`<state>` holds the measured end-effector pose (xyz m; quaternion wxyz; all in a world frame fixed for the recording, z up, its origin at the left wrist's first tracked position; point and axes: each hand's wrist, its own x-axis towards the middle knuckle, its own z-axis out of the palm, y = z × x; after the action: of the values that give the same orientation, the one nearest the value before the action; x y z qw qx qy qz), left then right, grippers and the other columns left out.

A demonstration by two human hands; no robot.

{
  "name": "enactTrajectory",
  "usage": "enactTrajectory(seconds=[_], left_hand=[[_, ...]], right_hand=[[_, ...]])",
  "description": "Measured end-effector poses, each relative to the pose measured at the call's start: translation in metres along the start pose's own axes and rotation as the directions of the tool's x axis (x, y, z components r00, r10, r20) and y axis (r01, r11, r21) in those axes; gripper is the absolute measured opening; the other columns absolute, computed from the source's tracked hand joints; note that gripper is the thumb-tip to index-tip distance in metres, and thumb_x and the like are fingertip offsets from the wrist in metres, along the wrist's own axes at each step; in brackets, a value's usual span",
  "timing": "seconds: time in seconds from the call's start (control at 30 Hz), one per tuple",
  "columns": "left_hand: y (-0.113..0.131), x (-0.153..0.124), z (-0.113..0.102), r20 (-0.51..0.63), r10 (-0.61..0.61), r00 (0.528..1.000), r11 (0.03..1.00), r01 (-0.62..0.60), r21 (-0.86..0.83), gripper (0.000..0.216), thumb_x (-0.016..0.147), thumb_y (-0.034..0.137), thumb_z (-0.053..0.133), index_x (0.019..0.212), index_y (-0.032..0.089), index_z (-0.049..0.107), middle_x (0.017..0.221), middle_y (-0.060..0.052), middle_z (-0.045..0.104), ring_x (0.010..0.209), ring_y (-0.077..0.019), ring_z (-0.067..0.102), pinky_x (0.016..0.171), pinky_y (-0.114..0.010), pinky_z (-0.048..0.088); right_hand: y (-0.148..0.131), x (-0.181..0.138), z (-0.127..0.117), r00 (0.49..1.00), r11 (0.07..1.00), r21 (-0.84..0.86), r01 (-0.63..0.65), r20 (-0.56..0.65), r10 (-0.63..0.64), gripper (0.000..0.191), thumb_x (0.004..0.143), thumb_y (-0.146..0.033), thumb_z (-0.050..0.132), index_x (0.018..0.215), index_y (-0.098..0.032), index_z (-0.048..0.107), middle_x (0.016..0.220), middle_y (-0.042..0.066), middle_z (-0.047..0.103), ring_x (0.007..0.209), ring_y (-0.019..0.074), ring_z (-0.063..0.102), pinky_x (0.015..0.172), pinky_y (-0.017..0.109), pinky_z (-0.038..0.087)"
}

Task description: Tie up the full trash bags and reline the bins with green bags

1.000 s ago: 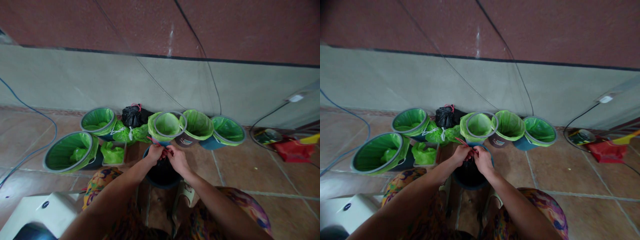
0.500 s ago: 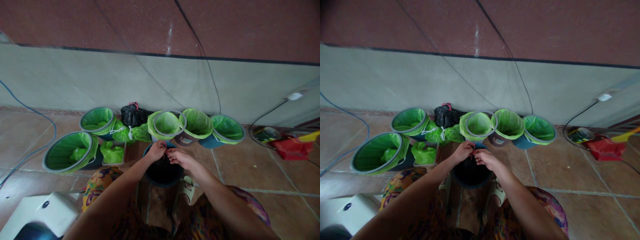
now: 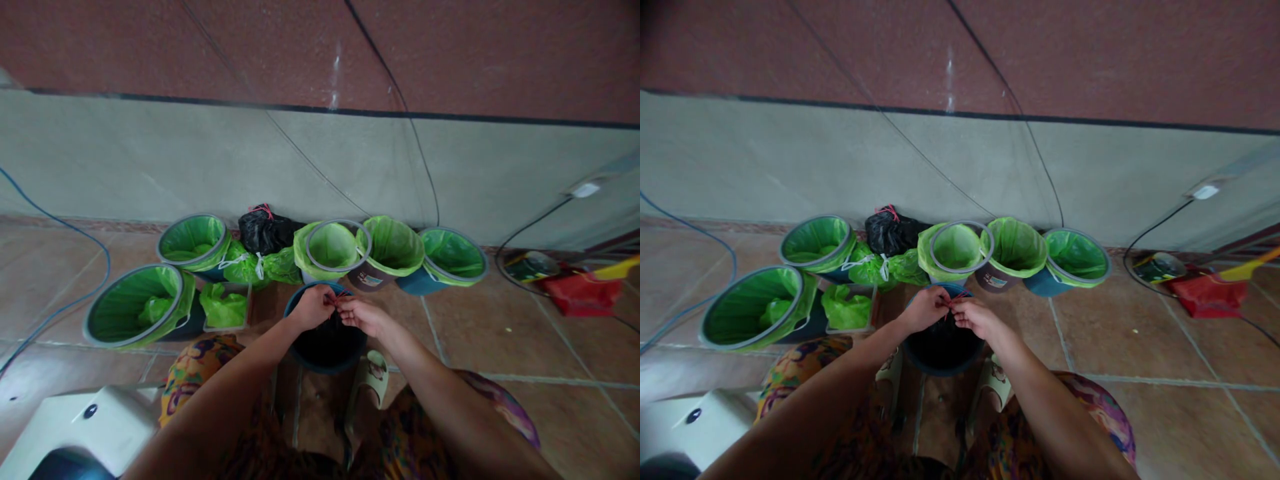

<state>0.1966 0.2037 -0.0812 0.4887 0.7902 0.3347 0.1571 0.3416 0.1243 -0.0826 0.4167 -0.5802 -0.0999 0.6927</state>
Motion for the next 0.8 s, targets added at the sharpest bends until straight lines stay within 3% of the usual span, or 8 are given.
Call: enactTrajectory(seconds=[0.17, 0.47, 0.6, 0.73, 0.8], left_hand=[[-0.003, -0.002, 0.002, -0.02, 0.029, 0.999, 0.993, -0.026, 0.119, 0.008, 0.074, 0.011, 0.06, 0.074, 0.016, 0.067, 0.071, 0.0, 0.067, 0.061, -0.0104, 0.059, 0.062, -0.021, 0.045], [0.0, -0.005, 0.003, -0.092, 0.013, 0.996, 0.971, 0.01, 0.238, 0.017, 0.079, 0.012, 0.059, 0.063, 0.016, 0.065, 0.067, -0.002, 0.067, 0.064, -0.0113, 0.058, 0.064, -0.022, 0.042], [0.004, -0.008, -0.002, -0.065, -0.039, 0.997, 0.936, 0.059, 0.347, 0.015, 0.076, 0.008, 0.056, 0.067, 0.016, 0.065, 0.072, -0.004, 0.068, 0.067, -0.0131, 0.059, 0.065, -0.023, 0.043], [0.007, -0.012, -0.008, -0.025, -0.152, 0.988, 0.842, 0.143, 0.52, 0.016, 0.07, 0.005, 0.054, 0.072, 0.015, 0.065, 0.075, -0.007, 0.068, 0.076, -0.0191, 0.063, 0.071, -0.027, 0.046], [0.007, -0.014, -0.01, -0.001, -0.208, 0.978, 0.801, 0.171, 0.574, 0.016, 0.07, 0.005, 0.054, 0.076, 0.015, 0.066, 0.077, -0.009, 0.067, 0.082, -0.0225, 0.065, 0.076, -0.03, 0.047]], right_hand=[[-0.001, -0.005, 0.004, 0.999, 0.999, -0.029, 0.028, -0.018, -0.028, 0.01, 0.075, -0.007, 0.062, 0.074, -0.016, 0.061, 0.059, -0.004, 0.059, 0.05, 0.0052, 0.053, 0.049, 0.015, 0.044], [-0.003, -0.009, 0.008, 0.992, 0.99, -0.087, 0.11, -0.054, -0.115, 0.01, 0.072, -0.007, 0.063, 0.073, -0.016, 0.067, 0.069, 0.001, 0.067, 0.055, 0.0061, 0.056, 0.052, 0.016, 0.045], [0.0, -0.001, 0.001, 0.961, 0.934, -0.306, 0.185, -0.142, -0.237, 0.012, 0.07, -0.009, 0.06, 0.072, -0.016, 0.069, 0.065, 0.001, 0.067, 0.05, 0.0063, 0.052, 0.051, 0.018, 0.041], [0.008, 0.013, -0.016, 0.868, 0.772, -0.609, 0.183, -0.269, -0.418, 0.017, 0.065, -0.009, 0.057, 0.07, -0.017, 0.071, 0.058, 0.0, 0.065, 0.05, 0.0087, 0.051, 0.049, 0.02, 0.036], [0.012, 0.018, -0.022, 0.854, 0.706, -0.692, 0.148, -0.27, -0.445, 0.018, 0.064, -0.009, 0.058, 0.071, -0.019, 0.072, 0.059, 0.0, 0.065, 0.054, 0.0107, 0.054, 0.051, 0.021, 0.037]])
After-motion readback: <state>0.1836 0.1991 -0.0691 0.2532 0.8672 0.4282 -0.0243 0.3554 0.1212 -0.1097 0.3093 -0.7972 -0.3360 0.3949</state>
